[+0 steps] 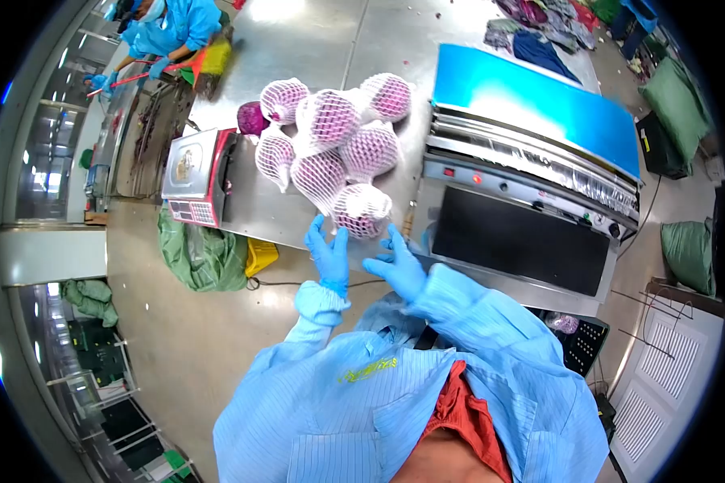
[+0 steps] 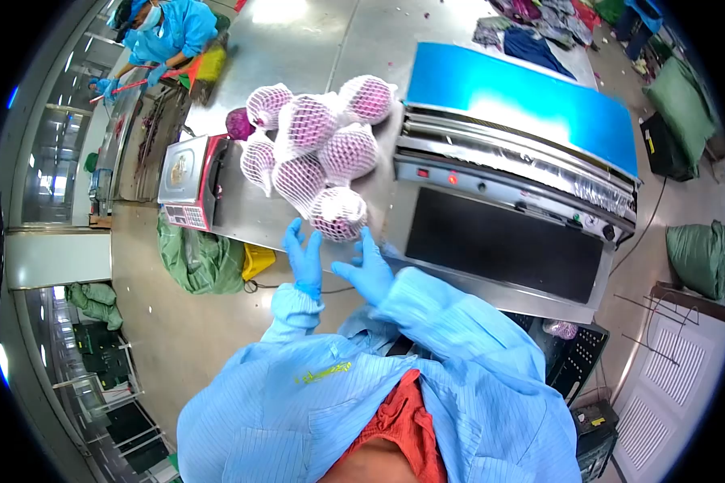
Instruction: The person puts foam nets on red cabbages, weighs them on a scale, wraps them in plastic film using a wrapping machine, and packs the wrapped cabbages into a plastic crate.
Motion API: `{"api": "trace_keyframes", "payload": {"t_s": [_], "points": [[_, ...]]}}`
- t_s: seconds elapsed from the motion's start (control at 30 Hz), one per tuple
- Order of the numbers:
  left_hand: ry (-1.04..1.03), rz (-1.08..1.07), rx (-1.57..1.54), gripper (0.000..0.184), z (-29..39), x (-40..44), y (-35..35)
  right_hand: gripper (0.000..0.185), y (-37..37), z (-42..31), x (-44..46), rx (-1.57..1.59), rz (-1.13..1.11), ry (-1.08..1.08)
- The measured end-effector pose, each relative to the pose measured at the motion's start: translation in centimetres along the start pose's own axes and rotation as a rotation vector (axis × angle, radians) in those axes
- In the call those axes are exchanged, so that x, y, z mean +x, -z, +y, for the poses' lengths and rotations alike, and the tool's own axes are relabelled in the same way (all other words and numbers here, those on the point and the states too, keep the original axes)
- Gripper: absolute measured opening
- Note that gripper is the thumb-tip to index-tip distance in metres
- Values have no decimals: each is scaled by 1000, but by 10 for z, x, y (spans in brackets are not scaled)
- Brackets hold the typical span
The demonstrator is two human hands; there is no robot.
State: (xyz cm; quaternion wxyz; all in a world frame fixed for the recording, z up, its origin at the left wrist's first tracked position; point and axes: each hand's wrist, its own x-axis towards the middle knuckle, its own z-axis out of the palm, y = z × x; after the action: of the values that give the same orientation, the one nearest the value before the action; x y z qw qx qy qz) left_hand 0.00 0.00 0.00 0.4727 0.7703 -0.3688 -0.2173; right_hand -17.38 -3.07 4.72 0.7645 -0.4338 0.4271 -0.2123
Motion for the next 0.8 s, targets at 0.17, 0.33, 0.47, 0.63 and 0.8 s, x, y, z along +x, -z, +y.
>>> {"api": "trace_keyframes", "payload": {"t_s": [0.17, 0.33, 0.47, 0.63, 0.8], "points": [[-223, -33, 204, 51, 1, 57, 28, 102, -65, 57, 103, 250, 433, 177], [-197, -64, 245, 57, 2, 53, -3, 82, -44, 68, 124, 179, 443, 290], [-198, -18, 269, 59, 7, 39, -6, 69, -36, 55, 113, 294, 334, 221], [-151, -131, 58, 63, 42, 27, 29, 59, -54, 3, 75, 182, 287, 239], [-297, -212, -276, 63, 155, 33, 42, 88, -33, -97, 23, 63, 293, 430]]}}
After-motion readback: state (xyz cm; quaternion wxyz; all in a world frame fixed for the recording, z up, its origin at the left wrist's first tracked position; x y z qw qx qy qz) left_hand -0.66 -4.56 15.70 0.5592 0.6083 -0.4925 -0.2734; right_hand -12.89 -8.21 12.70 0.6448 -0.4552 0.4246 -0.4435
